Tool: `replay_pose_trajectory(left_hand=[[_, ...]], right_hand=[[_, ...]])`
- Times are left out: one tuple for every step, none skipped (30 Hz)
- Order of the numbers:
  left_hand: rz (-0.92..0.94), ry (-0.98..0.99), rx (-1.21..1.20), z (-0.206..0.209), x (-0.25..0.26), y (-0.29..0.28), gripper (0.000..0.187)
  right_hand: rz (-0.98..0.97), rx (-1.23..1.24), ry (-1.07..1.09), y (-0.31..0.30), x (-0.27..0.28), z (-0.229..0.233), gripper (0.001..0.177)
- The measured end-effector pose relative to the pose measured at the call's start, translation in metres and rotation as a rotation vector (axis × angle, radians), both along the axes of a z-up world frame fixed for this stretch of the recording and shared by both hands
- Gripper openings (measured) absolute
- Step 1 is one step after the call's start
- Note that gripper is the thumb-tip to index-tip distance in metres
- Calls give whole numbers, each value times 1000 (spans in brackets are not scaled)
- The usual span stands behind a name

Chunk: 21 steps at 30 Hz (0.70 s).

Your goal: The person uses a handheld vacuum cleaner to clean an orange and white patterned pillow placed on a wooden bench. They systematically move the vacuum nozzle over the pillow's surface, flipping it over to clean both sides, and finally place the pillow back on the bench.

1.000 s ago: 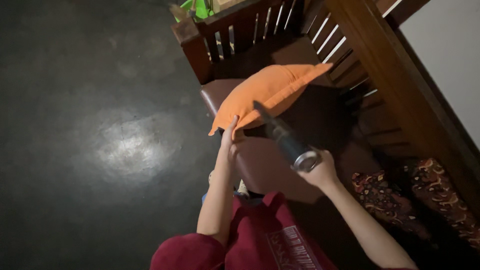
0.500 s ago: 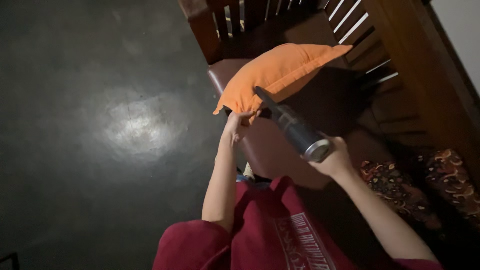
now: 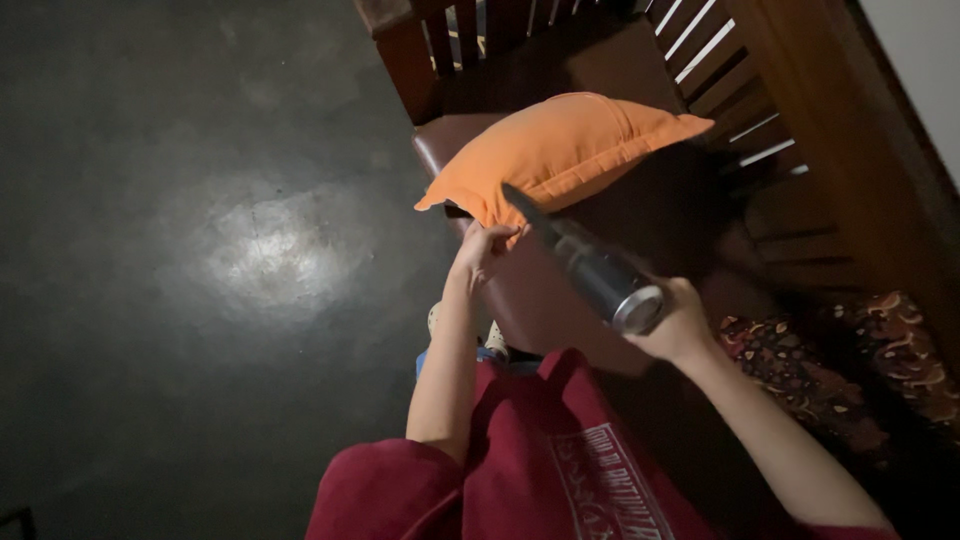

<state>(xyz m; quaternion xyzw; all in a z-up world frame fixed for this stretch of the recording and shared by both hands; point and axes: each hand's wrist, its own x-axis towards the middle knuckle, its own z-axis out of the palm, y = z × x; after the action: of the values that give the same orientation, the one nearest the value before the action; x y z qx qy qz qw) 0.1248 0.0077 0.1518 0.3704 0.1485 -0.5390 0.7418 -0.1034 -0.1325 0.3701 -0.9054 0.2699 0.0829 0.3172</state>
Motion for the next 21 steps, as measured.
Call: replay_pose_trajectory(left_hand=[[-18, -38, -20, -5, 0, 3, 30], [-39, -77, -39, -11, 0, 5, 29], [-72, -114, -2, -15, -1, 7, 28], [-104, -153, 33, -15, -2, 6, 27], [-136, -193, 68, -13, -3, 6, 27], [-89, -117, 40, -10, -4, 5, 27], [-42, -41, 12, -5, -6, 5, 28], [4, 37, -14, -1, -7, 5, 30], [-13, 8, -40, 2, -7, 7, 30], [-32, -18, -63, 2, -7, 10, 31], [-51, -45, -86, 1, -8, 13, 32], [-48, -34, -81, -1, -10, 14, 35], [-40, -15, -73, -5, -13, 14, 37], [-36, -9, -74, -9, -15, 14, 38], [-35, -22, -80, -15, -16, 14, 40], [-38, -53, -93, -21, -20, 14, 41], [-36, -79, -117, -25, -22, 15, 43], [-33, -61, -121, -29, -24, 18, 44], [-36, -25, -111, -30, -26, 21, 46], [-18, 40, -115, -29, -29, 24, 48], [-17, 43, -114, -29, -32, 27, 50]], right_hand=[[-3, -25, -39, 1, -4, 0, 37], [-8, -48, -78, 2, -7, 0, 39], [-13, -71, -117, 2, -9, -1, 42], [-14, -82, -115, 1, -10, -2, 39], [-16, -93, -114, 0, -10, -3, 37], [-17, -105, -110, -1, -11, -3, 35], [24, -108, -76, 0, -12, -4, 38], [64, -108, -40, 3, -15, -5, 41], [104, -109, -4, 5, -17, -6, 44], [39, -83, -6, 5, -20, -8, 41], [-27, -57, -8, 5, -22, -8, 39], [-90, -31, -10, 6, -24, -10, 36], [-84, -31, 7, 7, -25, -13, 35], [-75, -33, 24, 7, -25, -14, 35], [-67, -36, 40, 7, -26, -15, 34], [-20, -38, -10, 11, -30, -14, 36], [27, -40, -60, 16, -33, -13, 39], [71, -40, -107, 21, -35, -11, 41], [10, -51, -81, 23, -34, -10, 40], [-51, -59, -55, 25, -31, -9, 39], [-112, -68, -28, 28, -29, -8, 38]])
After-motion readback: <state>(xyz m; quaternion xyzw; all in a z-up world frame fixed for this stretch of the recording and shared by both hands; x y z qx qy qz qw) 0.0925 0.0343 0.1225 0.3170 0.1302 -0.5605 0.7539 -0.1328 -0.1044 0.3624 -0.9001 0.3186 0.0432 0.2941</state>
